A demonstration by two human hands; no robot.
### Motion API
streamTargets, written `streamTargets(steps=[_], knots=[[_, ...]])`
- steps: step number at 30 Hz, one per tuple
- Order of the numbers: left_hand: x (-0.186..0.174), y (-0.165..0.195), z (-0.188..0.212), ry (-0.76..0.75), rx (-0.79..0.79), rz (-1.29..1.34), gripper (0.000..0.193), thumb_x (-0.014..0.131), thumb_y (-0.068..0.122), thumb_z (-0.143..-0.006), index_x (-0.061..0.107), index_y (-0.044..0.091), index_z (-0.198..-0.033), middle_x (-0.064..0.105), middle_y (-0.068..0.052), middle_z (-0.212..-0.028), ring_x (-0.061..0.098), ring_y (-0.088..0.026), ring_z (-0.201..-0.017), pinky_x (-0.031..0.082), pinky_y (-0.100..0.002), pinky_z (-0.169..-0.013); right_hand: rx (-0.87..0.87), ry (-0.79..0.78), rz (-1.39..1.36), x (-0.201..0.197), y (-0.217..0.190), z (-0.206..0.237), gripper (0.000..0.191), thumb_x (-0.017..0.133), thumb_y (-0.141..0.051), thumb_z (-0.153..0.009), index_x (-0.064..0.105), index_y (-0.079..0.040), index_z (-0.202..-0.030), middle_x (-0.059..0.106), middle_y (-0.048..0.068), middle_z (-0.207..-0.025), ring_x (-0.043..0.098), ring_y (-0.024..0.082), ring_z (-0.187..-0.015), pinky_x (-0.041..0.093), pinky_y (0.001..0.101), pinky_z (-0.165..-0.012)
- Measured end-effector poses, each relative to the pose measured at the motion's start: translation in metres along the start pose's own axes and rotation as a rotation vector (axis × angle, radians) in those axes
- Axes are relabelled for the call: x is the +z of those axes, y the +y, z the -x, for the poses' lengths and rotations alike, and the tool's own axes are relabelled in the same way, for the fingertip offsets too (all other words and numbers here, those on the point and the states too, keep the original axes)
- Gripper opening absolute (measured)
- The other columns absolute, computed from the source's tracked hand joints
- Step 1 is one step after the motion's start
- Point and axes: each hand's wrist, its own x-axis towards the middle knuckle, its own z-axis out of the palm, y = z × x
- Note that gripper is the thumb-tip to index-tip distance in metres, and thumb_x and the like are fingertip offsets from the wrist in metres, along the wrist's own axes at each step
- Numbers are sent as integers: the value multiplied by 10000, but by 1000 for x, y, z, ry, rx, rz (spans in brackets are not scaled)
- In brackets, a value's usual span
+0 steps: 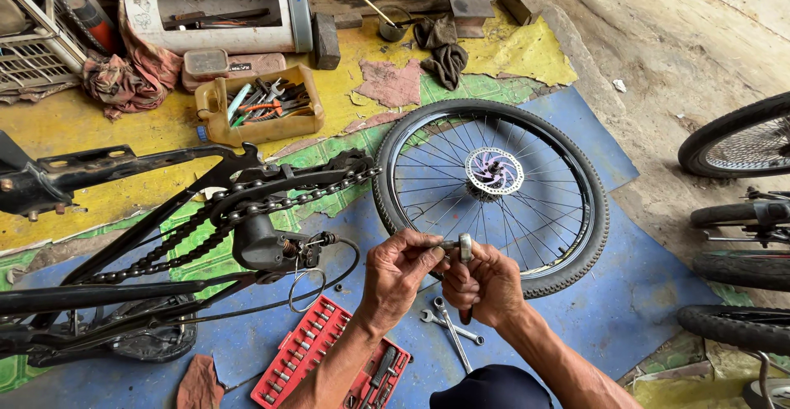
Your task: The person works on a bicycle turned upside down on the floor. They hold the rear wheel, manipulate the chain and derailleur, pick a socket from a red socket case, use a ratchet on the derailleur area, then reposition the wheel and work the chain by hand.
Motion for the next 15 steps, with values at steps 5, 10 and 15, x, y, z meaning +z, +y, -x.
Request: streamTargets(steps=[5, 10, 15], knots=[[1, 8, -2, -32, -28, -65, 136, 697, 69, -967, 714, -22, -1067, 751, -60, -867, 722, -108, -753, 624, -268, -694, -18, 32, 11, 0, -1, 2, 423, 457, -426, -942, 510, -63, -732, 298, -24, -549, 213, 111, -455, 206, 302, -422], [-1, 16, -1, -69, 30, -231, 205, 700, 94, -960, 727, -23, -1126, 775, -63, -887, 736, -91, -772, 634, -260, -710, -7, 63, 52, -1, 0, 0, 449, 454, -464, -937, 516, -71, -728, 292, -28, -548, 208, 113, -452, 205, 304, -427], [0, 16, -1, -14, 68, -266, 189, 706, 94, -959, 737, -14, -1111, 775, -69, -861, 735, -95, -761, 619, -258, -694, 10, 69, 67, 0, 0, -3, 462, 476, -479, -953, 511, -73, -736, 291, -36, -552, 207, 108, -460, 199, 302, -432]])
